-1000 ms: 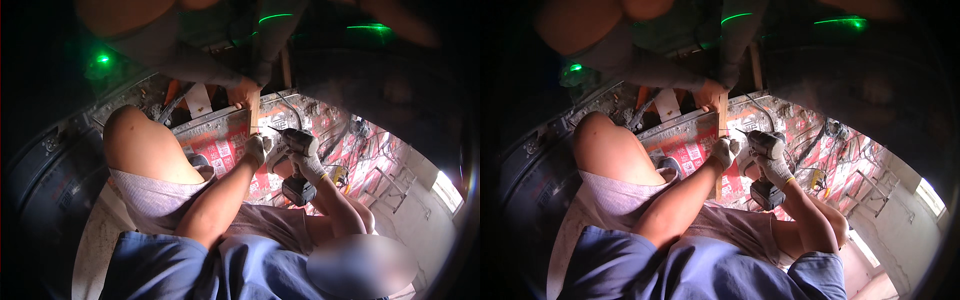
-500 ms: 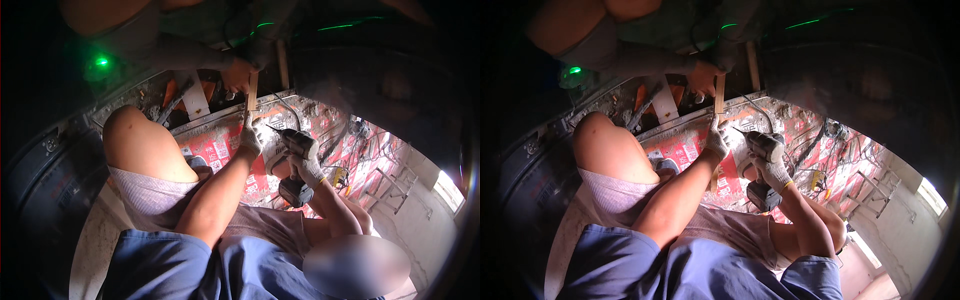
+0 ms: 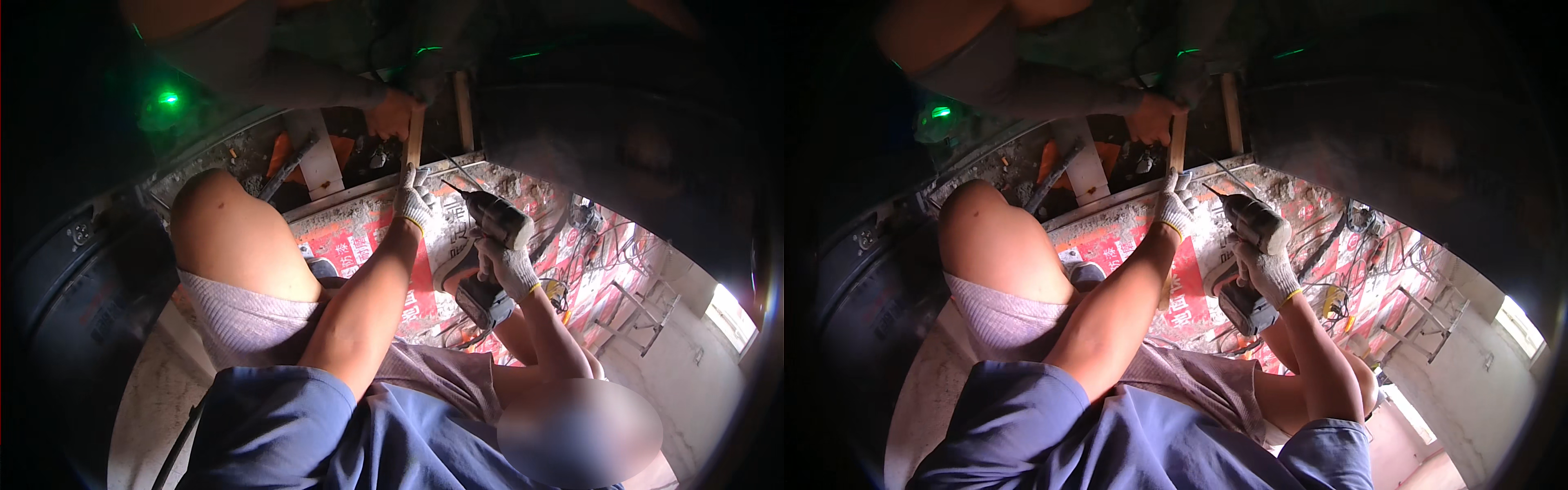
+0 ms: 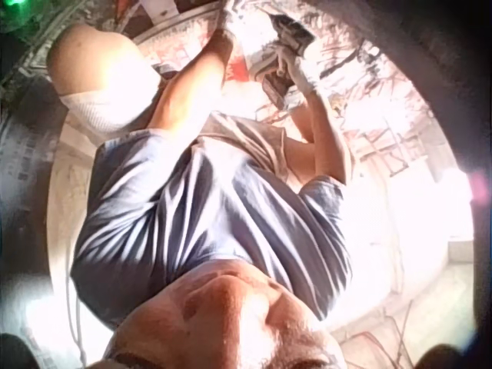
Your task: Installing and securing a metal frame using a power drill and wood supports.
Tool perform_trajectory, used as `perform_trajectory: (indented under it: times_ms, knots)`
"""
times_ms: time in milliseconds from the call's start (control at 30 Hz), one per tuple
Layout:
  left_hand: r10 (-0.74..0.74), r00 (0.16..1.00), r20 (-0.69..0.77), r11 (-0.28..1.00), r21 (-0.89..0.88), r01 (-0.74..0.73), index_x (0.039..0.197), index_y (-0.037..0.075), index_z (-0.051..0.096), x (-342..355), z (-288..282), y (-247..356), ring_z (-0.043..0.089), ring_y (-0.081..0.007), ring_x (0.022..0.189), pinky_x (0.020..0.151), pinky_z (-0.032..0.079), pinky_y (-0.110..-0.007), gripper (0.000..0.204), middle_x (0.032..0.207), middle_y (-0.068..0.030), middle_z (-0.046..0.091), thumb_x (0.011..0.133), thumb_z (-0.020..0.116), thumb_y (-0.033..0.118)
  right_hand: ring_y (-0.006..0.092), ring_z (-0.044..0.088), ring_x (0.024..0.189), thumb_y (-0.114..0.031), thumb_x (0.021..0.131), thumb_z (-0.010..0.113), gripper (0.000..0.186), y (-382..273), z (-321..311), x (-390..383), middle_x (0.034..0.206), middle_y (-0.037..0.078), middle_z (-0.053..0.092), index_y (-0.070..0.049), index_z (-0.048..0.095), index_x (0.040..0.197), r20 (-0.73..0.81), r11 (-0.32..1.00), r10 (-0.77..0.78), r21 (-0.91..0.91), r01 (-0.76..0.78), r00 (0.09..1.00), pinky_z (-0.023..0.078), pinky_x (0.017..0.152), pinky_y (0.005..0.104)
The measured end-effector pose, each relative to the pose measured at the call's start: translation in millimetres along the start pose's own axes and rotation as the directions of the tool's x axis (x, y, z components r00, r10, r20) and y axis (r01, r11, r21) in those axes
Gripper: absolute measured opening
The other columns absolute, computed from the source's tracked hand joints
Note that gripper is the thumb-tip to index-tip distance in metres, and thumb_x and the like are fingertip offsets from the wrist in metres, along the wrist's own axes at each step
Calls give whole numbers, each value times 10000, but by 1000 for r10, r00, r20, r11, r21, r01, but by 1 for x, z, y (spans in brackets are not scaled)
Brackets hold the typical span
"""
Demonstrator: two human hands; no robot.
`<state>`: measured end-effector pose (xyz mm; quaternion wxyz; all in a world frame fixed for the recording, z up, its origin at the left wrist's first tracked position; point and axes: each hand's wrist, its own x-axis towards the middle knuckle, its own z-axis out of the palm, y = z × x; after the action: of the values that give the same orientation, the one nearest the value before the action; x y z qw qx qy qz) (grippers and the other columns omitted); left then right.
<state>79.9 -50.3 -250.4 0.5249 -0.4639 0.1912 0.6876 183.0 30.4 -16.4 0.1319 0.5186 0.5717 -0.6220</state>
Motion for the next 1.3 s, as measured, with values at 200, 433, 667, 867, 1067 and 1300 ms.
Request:
perform_trajectory:
  times_ms: [200,433,667,867,1067,1300]
  knots:
    - [-9,994,106,1000,5,8,898,283,623,1,7,-3,217,-87,415,417,181,-290,287,521,111,219,1004,683,543,131,519,488,-97,932,616,271,-1,-2,18,660,24,556,8,653,1180,-19,998,40,-52,-41,999,473,463,286]
    - [-16,994,109,1000,-8,17,865,281,588,1,14,-4,239,-63,405,388,193,-247,275,522,120,238,1015,701,482,131,522,481,-99,919,614,128,-11,7,26,650,24,549,-29,639,1023,-65,996,43,-74,-48,997,472,448,292]
    - [-35,993,117,999,-5,35,788,278,482,11,14,1,220,-65,389,376,184,-254,346,530,119,256,1067,634,415,146,509,446,-109,917,612,65,-21,12,33,612,30,540,-59,580,891,-46,992,28,-125,-33,999,473,438,293]
    - [-59,971,230,998,-12,64,725,273,405,21,1,0,239,-94,407,395,193,-295,412,546,104,259,1112,513,363,154,594,613,-41,899,594,236,-23,5,40,793,56,612,-19,590,1134,-20,984,23,-173,-26,1000,513,544,283]
    - [-129,957,259,989,-41,144,684,264,371,35,-15,2,245,-117,434,425,196,-312,443,573,81,267,1109,478,326,262,646,1194,37,832,571,604,-20,5,49,1297,152,666,33,555,1436,141,909,-231,-322,266,963,505,1018,313]
    - [-152,950,273,982,-67,177,673,261,366,40,-13,1,241,-109,423,416,191,-307,452,570,84,270,1110,467,319,72,495,519,-73,938,599,203,0,0,54,787,15,629,-43,637,1135,119,868,-258,-408,284,959,424,437,241]
